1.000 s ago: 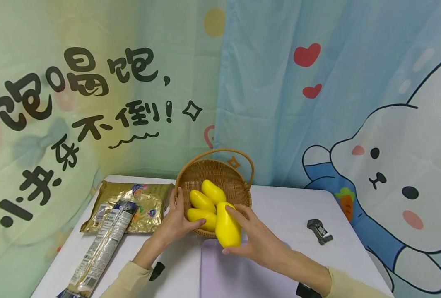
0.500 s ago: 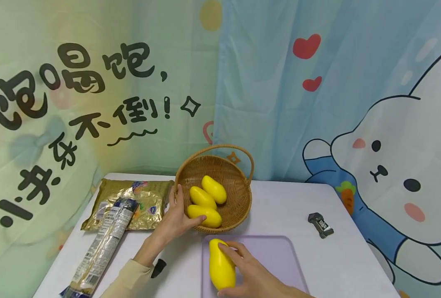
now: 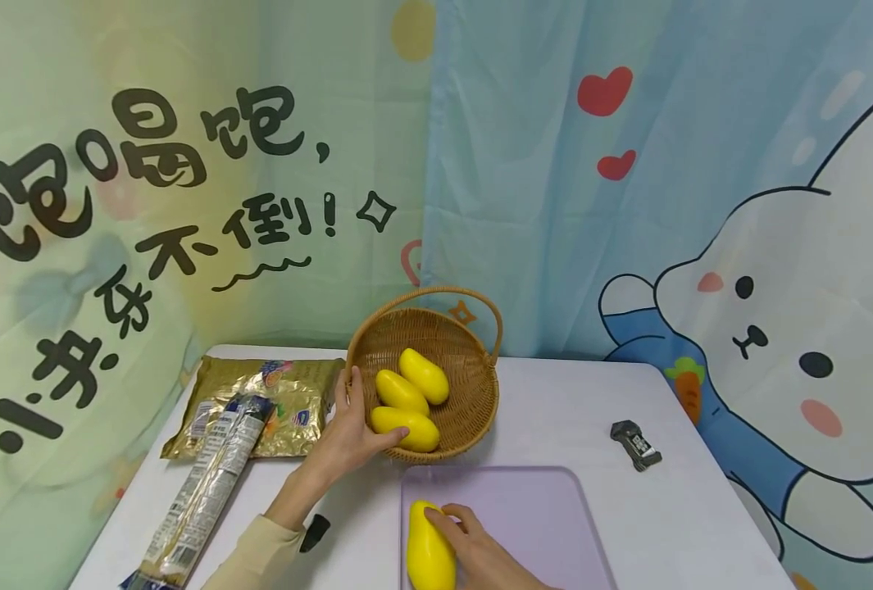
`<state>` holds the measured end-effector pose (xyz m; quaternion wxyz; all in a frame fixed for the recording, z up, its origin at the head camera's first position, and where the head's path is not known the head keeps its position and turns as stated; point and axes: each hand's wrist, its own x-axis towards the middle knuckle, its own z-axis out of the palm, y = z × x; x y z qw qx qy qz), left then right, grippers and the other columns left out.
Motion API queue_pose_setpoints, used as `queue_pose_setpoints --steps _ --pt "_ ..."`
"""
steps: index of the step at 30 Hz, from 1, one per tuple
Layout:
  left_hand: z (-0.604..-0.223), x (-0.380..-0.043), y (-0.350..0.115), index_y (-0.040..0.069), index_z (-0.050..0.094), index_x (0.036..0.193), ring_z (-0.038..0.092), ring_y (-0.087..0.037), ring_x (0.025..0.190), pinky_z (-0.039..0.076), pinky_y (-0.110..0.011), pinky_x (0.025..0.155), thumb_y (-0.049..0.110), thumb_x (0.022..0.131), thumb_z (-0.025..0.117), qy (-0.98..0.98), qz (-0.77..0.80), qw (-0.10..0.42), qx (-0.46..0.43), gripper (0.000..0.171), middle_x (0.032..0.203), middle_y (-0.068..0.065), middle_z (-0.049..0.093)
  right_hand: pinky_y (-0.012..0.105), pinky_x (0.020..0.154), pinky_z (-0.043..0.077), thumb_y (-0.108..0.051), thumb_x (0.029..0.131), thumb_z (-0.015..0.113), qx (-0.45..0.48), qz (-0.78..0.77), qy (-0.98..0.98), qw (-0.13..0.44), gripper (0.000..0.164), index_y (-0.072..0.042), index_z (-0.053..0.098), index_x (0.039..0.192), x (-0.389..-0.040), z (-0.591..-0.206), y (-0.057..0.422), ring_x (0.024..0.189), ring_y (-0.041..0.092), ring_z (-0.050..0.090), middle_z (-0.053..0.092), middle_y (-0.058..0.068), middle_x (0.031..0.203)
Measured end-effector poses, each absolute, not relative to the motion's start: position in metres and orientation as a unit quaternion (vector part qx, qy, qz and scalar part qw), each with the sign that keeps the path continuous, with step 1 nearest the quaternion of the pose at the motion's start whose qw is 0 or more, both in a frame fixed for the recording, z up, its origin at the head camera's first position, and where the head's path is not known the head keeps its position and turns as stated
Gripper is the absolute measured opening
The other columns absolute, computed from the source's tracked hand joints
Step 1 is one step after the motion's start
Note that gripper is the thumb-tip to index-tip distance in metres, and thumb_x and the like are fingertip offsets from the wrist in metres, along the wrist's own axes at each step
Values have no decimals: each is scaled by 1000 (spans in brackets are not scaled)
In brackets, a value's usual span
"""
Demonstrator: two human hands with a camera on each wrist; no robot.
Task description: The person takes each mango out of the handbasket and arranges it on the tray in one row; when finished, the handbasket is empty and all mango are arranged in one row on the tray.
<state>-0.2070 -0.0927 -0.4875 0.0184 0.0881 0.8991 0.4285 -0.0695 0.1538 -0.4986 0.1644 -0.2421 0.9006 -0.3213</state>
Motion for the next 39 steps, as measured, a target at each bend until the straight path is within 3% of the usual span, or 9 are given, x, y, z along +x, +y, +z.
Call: queue_pose_setpoints --steps 11,17,24,29,34,39 --pt "-490 -204 -92 5 -5 163 61 -51 116 58 -46 81 53 81 82 900 427 17 87 129 167 -25 -15 29 78 56 -65 77 79 -230 -301 910 169 99 -20 38 155 -64 -505 153 118 29 59 39 15 147" --pt "-492 -203 -91 5 -6 163 64 -48 111 58 -41 75 53 81 82 900 428 25 85 129 167 -25 -16 28 77 56 -66 77 78 -246 -286 913 155 101 -18 36 156 -63 -506 156 112 25 61 40 17 146" --pt "-488 -205 -92 6 -7 163 65 -47 111 58 -40 75 54 81 81 900 426 23 86 129 167 -23 -17 38 87 58 -67 80 74 -253 -274 917 145 102 -14 32 157 -70 -486 159 112 26 61 41 16 147" --pt "-486 -206 -93 5 -7 163 62 -49 115 58 -42 76 53 82 81 898 431 22 86 128 167 -22 -17 45 96 55 -62 85 71 -263 -265 925 70 92 -20 33 158 -82 -449 167 123 25 60 45 8 150" --pt "-487 -206 -92 6 -7 163 63 -48 114 58 -42 76 54 82 81 898 432 26 84 129 168 -21 -17 40 95 56 -53 84 76 -268 -237 933 -47 87 -27 35 157 -111 -406 182 122 20 62 46 1 150" --pt "-485 -207 -92 7 -9 163 64 -47 113 58 -40 73 53 82 81 897 432 29 85 129 168 -21 -18 43 97 55 -42 89 77 -289 -208 931 -82 84 -22 34 158 -152 -364 191 130 28 56 42 8 154"
